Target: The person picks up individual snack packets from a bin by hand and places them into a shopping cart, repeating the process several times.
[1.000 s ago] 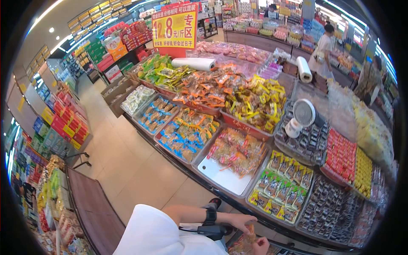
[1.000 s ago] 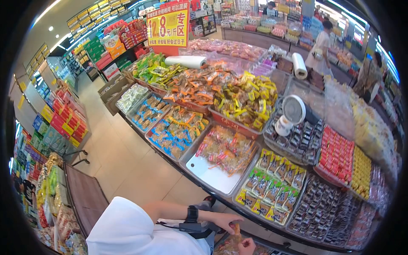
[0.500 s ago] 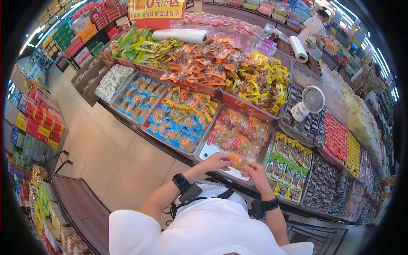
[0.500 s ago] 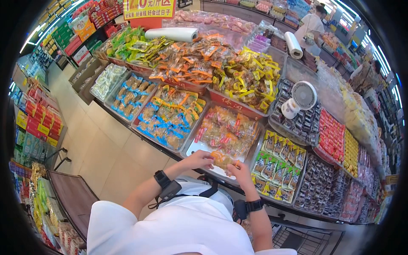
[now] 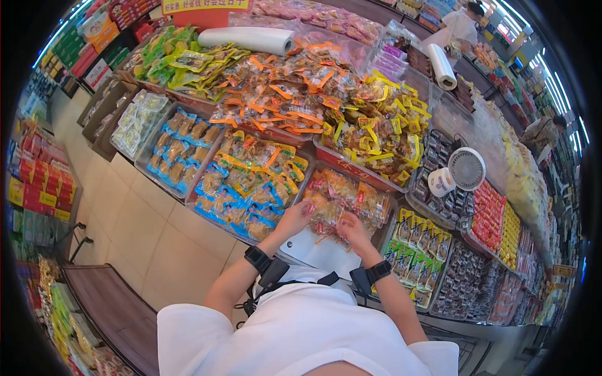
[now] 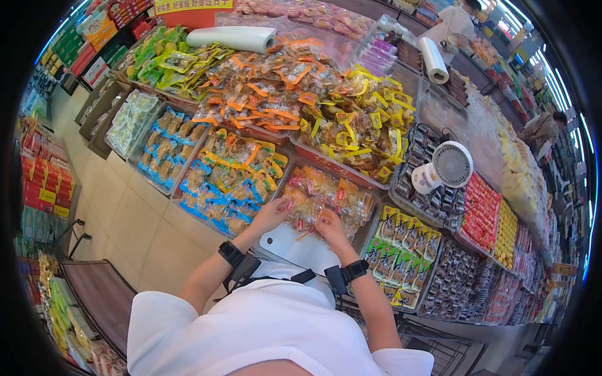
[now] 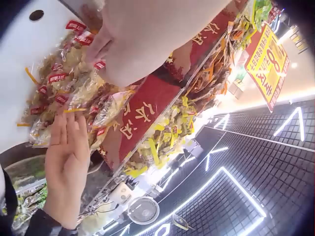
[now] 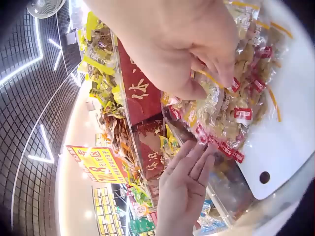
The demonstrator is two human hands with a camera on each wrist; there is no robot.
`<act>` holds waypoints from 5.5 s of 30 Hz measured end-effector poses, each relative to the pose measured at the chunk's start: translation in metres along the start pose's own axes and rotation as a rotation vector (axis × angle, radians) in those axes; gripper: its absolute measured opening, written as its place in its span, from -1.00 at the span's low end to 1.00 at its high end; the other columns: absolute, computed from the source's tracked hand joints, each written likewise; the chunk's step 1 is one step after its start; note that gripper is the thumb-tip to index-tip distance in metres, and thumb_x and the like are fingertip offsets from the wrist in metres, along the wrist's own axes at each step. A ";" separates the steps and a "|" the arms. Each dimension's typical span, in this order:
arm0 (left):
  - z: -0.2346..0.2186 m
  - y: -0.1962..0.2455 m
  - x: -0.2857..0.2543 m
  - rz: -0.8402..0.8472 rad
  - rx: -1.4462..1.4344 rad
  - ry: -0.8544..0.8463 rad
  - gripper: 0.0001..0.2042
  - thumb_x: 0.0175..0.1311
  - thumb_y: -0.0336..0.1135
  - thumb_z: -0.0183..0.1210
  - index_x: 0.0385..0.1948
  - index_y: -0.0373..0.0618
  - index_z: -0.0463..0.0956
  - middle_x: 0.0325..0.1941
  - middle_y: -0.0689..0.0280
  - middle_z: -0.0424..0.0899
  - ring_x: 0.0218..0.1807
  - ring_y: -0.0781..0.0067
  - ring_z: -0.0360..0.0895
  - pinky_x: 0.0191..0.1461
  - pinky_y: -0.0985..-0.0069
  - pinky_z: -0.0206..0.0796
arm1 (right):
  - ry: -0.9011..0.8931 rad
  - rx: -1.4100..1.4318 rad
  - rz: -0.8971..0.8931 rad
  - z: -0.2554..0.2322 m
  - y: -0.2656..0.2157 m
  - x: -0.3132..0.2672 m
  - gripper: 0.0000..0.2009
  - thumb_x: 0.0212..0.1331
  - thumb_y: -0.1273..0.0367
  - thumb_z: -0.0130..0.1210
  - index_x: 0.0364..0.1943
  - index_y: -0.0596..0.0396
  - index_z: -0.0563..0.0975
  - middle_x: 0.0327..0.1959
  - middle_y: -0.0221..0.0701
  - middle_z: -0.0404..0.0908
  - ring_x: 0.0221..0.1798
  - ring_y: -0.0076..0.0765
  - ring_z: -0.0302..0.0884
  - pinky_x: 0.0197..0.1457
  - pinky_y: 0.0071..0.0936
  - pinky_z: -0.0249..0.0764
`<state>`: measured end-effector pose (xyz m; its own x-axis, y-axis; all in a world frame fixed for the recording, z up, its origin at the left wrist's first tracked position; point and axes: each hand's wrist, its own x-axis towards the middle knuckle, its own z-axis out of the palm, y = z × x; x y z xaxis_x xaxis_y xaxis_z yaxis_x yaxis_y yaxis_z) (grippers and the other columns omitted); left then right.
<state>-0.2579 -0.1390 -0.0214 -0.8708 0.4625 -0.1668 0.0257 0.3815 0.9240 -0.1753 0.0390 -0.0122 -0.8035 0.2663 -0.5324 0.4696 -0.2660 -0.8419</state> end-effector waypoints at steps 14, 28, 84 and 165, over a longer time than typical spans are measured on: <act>-0.003 0.018 -0.015 0.052 0.048 -0.036 -0.74 -0.08 -0.42 0.00 -0.28 -0.26 0.39 -0.49 0.14 0.50 -0.43 0.35 0.47 -0.32 0.54 0.30 | -0.071 -0.146 -0.199 -0.030 -0.003 -0.061 -0.66 -0.05 0.46 -0.03 -0.11 0.24 0.34 -0.17 -0.36 0.41 -0.11 -0.49 0.32 -0.04 -0.61 0.22; 0.144 0.098 -0.096 0.022 0.129 -1.223 -0.80 0.02 -0.35 0.02 -0.33 -0.24 0.42 -0.43 0.31 0.51 -0.41 0.63 0.41 -0.32 0.68 0.26 | 0.280 0.315 -0.050 -0.080 0.109 -0.265 -0.77 0.01 0.39 -0.05 -0.24 0.21 0.43 -0.30 -0.41 0.46 -0.22 -0.57 0.36 -0.18 -0.65 0.29; 0.347 -0.025 -0.248 -0.069 0.295 -1.177 -0.51 -0.13 -0.37 0.13 -0.09 -0.30 0.19 -0.24 0.14 0.45 -0.18 0.37 0.40 -0.11 0.51 0.23 | 0.653 1.127 -0.053 -0.177 0.331 -0.359 -0.86 -0.12 0.59 -0.01 -0.39 0.19 0.42 -0.41 -0.42 0.42 -0.30 -0.51 0.38 -0.23 -0.62 0.31; 0.159 0.104 -0.091 0.889 0.161 -0.822 -0.84 -0.09 -0.46 -0.02 -0.41 -0.17 0.39 -0.44 0.18 0.44 -0.33 0.18 0.40 -0.30 0.40 0.25 | 1.194 -0.704 -0.535 -0.109 0.084 -0.264 -0.88 -0.13 0.55 -0.05 -0.44 0.14 0.44 -0.39 -0.28 0.41 -0.28 -0.15 0.33 -0.21 -0.36 0.26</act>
<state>-0.0981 -0.0142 0.0346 0.0498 0.9587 0.2801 0.5652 -0.2583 0.7835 0.1160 0.0479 0.0478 -0.3299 0.8624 0.3839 0.5786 0.5061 -0.6396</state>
